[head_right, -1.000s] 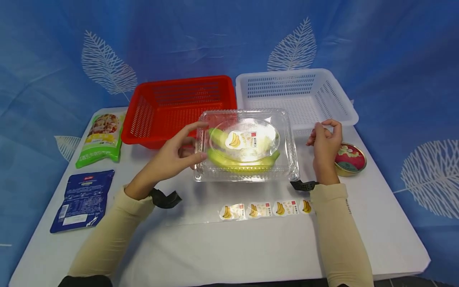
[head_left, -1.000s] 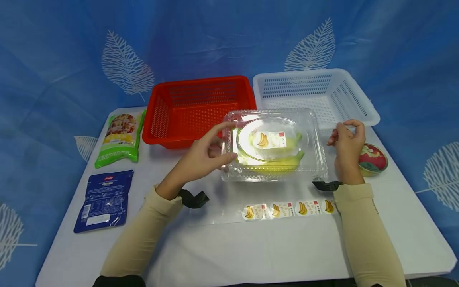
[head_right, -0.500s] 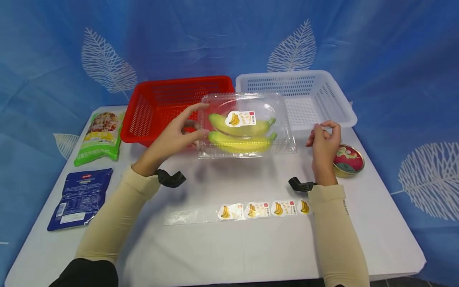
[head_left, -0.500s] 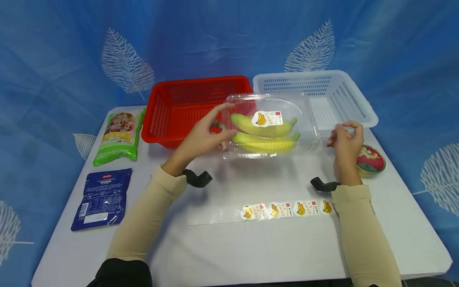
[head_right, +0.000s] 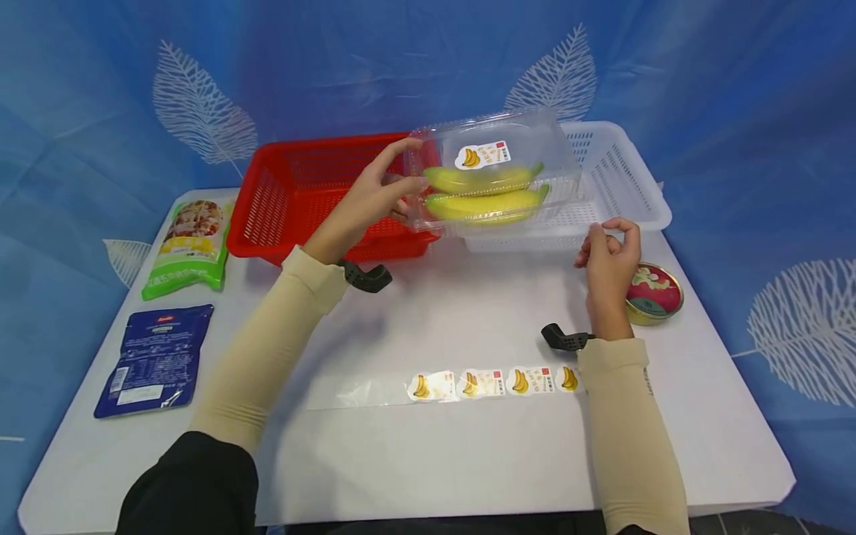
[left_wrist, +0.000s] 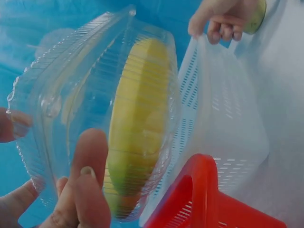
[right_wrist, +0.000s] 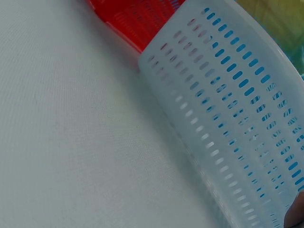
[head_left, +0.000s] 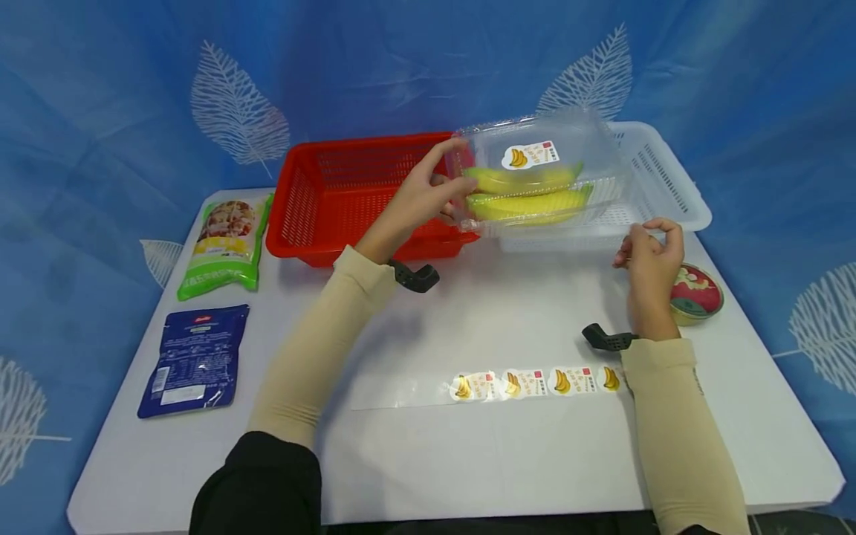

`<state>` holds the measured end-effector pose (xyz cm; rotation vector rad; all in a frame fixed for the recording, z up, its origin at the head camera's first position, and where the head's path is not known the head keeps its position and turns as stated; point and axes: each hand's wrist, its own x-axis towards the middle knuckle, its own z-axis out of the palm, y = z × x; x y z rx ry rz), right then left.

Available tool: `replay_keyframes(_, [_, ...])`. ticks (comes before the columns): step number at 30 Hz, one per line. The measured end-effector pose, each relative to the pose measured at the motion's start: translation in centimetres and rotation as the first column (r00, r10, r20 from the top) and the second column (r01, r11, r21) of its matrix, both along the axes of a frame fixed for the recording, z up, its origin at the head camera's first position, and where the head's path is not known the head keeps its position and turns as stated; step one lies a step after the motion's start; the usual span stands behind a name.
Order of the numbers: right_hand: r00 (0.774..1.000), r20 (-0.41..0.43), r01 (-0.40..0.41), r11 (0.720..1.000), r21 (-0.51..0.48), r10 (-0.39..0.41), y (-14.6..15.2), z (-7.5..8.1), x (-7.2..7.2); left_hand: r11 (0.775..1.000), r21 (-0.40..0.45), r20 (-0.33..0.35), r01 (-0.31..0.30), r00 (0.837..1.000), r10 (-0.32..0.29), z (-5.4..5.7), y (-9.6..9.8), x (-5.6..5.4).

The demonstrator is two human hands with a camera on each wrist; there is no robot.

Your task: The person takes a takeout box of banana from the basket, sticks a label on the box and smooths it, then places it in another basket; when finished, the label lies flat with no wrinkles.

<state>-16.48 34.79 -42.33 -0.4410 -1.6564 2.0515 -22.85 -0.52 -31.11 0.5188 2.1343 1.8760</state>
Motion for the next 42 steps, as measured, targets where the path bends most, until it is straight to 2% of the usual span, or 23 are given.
replay_keyframes(5, [1.0, 0.023, 0.004, 1.0, 0.015, -0.004, -0.2, 0.0, -0.1, 0.999, -0.023, 0.063, -0.047, 0.997, 0.049, 0.1, 1.7, -1.7])
replay_keyframes(11, [1.0, -0.028, 0.008, 1.0, 0.012, -0.008, -0.2, -0.3, -0.2, 0.997, -0.023, 0.106, -0.074, 0.991, 0.076, -0.1, 4.2, -3.2])
replay_keyframes(15, [1.0, -0.031, 0.008, 1.0, 0.014, -0.007, -0.2, -0.2, 0.0, 0.998, -0.043, 0.136, -0.046, 0.989, 0.052, -0.1, 5.8, -4.2])
replay_keyframes(20, [1.0, 0.004, 0.024, 0.999, 0.023, -0.024, -0.2, -0.1, 0.7, 0.987, -0.158, 0.189, 0.03, 0.982, 0.0, 0.0, 8.1, -5.2])
replay_keyframes(23, [1.0, -0.001, 0.028, 0.999, 0.034, -0.028, -0.3, 0.0, 0.8, 0.973, -0.222, 0.2, 0.057, 0.98, -0.012, 0.1, 9.1, -5.6])
replay_keyframes(27, [0.999, -0.031, 0.026, 0.999, 0.042, -0.025, -0.5, 0.1, 0.6, 0.957, -0.284, 0.188, 0.058, 0.982, -0.004, 0.0, 9.9, -5.9])
replay_keyframes(33, [0.998, -0.046, 0.048, 0.996, 0.075, -0.044, -0.3, -0.2, 0.6, 0.94, -0.336, 0.174, 0.056, 0.985, 0.004, -0.9, 11.6, -6.0])
replay_keyframes(38, [0.997, -0.063, 0.043, 0.996, 0.074, -0.038, -0.4, -0.2, 0.5, 0.922, -0.383, 0.234, 0.046, 0.971, 0.049, -1.0, 12.8, -6.1])
replay_keyframes(42, [0.997, -0.068, 0.037, 0.997, 0.069, -0.032, -0.4, -0.3, 0.4, 0.91, -0.404, 0.277, 0.091, 0.96, 0.027, -0.8, 13.1, -6.1])
